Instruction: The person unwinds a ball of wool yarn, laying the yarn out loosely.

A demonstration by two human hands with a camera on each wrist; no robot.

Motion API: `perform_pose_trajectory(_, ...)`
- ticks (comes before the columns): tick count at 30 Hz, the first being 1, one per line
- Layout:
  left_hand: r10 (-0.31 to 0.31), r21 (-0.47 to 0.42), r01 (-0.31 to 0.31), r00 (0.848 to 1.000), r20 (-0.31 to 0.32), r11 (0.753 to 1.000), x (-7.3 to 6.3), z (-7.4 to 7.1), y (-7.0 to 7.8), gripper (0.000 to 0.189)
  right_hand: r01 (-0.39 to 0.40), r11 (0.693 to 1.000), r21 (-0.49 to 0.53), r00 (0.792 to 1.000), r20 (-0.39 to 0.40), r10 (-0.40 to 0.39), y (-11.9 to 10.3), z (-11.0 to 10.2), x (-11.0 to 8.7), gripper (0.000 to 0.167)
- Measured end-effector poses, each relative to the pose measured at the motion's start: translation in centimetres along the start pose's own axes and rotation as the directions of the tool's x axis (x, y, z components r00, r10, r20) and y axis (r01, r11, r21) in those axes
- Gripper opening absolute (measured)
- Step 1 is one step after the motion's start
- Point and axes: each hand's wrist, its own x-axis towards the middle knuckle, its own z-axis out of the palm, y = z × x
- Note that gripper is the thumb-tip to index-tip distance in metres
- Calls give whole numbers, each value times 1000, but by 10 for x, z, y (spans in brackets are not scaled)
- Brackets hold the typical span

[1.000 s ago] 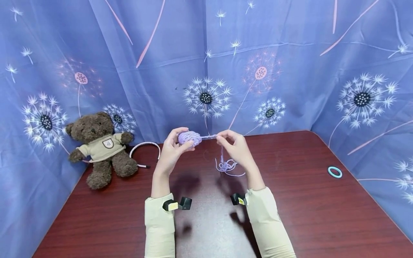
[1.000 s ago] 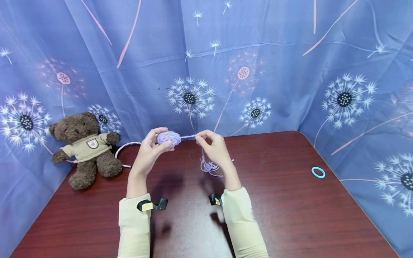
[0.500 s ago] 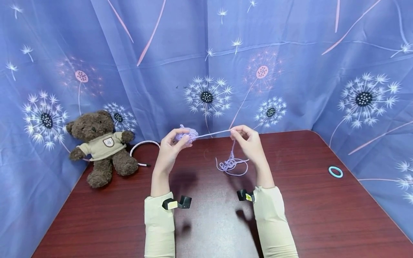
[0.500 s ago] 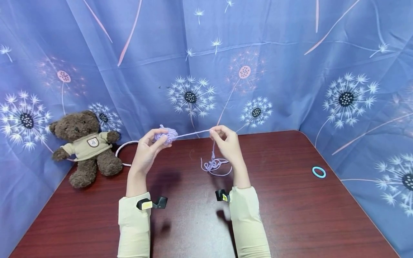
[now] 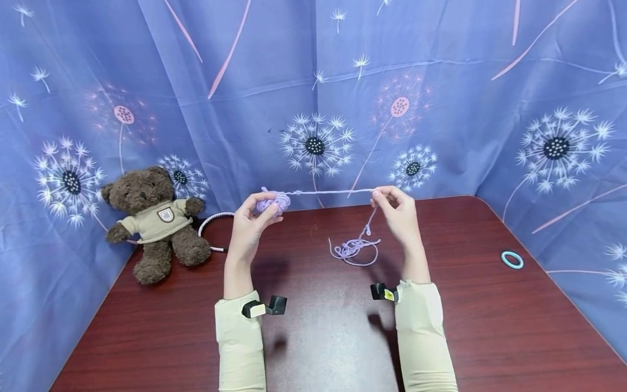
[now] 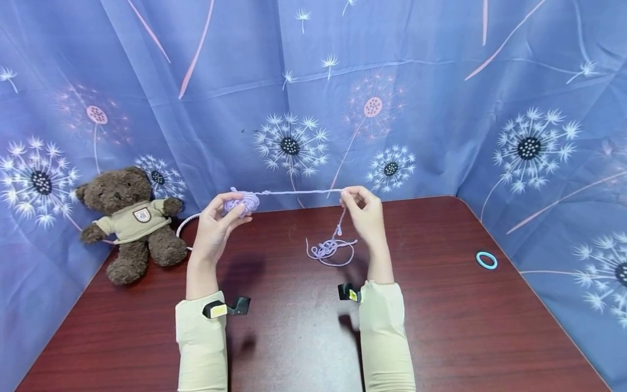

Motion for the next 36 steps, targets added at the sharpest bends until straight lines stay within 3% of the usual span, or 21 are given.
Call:
perform_pose_trajectory(7,-6,4,6,999,-33,1000,1,-2,2,25,-42,999,16,988,-149,44,4,-14,3,13)
perform_pose_trajectory(15,-13,-8,13,996,-85,1000,1,-10,2,31,-126,986,109,942,-297,154,9,-24,4,8)
perform_pose_trajectory(20,-7,-9,6,996,-94,1000,1,-11,2,32,-134,979,151,931,-319,177,11,-25,5,19)
perform_pose_trajectory(27,-37,0,37,991,-127,999,1,-11,3,41,-124,984,131,932,-325,160,9,-23,4,11)
perform_pose_trajectory(36,-53,-10,52,983,-178,999,2,-11,6,42,-70,982,176,934,-335,126,8,-21,5,18)
